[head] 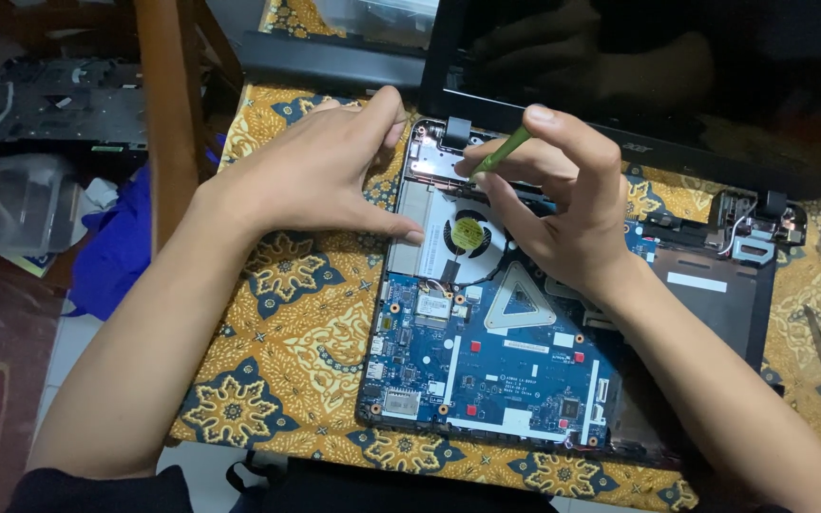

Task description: Disassembling and manipulating internal components of a laptop, including screws and small connectors, using specialized tools.

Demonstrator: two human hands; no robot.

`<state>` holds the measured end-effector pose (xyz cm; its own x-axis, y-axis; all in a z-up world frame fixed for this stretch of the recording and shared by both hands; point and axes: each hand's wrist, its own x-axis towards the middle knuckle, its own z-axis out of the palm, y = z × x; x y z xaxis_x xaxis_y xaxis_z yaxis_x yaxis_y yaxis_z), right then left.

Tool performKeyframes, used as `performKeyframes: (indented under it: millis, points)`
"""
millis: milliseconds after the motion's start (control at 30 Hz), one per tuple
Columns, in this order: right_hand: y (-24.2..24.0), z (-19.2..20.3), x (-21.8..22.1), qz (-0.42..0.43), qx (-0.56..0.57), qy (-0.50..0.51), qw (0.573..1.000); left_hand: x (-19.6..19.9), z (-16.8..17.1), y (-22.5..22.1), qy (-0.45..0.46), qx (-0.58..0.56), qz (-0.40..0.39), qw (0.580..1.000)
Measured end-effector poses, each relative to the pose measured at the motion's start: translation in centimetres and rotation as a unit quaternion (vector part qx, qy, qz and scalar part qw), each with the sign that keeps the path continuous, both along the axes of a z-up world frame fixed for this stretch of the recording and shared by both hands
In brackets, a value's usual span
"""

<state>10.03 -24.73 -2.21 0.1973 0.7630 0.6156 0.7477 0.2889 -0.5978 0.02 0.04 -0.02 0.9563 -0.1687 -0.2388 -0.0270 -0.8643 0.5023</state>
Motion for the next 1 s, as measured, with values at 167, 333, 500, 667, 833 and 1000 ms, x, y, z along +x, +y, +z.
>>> performKeyframes:
  millis: [167,333,500,667,833,1000]
  points:
    - [0.0,-0.1,0.2,0.001,-0.003,-0.010,1.000,0.0,0.2,0.0,0.004,0.005,0.007,1.000]
    - [0.0,-0.4,0.2,-0.005,-0.013,-0.014,1.000,0.0,0.1,0.0,0.004,-0.001,0.007,1.000]
    - [-0.1,0.0,0.2,0.001,0.005,0.008,1.000,0.0,0.2,-0.1,0.001,0.001,0.005,1.000]
    - [-0.9,2.3,0.6,0.014,0.038,0.041,0.998,-0.2,0.2,0.1,-0.004,0.001,0.001,1.000]
    - [-8.9,4.2,2.0,-0.107,0.046,-0.013,0.993,0.0,-0.2,0.0,-0.009,-0.053,-0.001,0.999]
    - [-20.3,3.7,3.1,-0.386,-0.024,0.090,0.918,0.1,-1.1,-1.2,-0.221,-0.139,0.116,0.958]
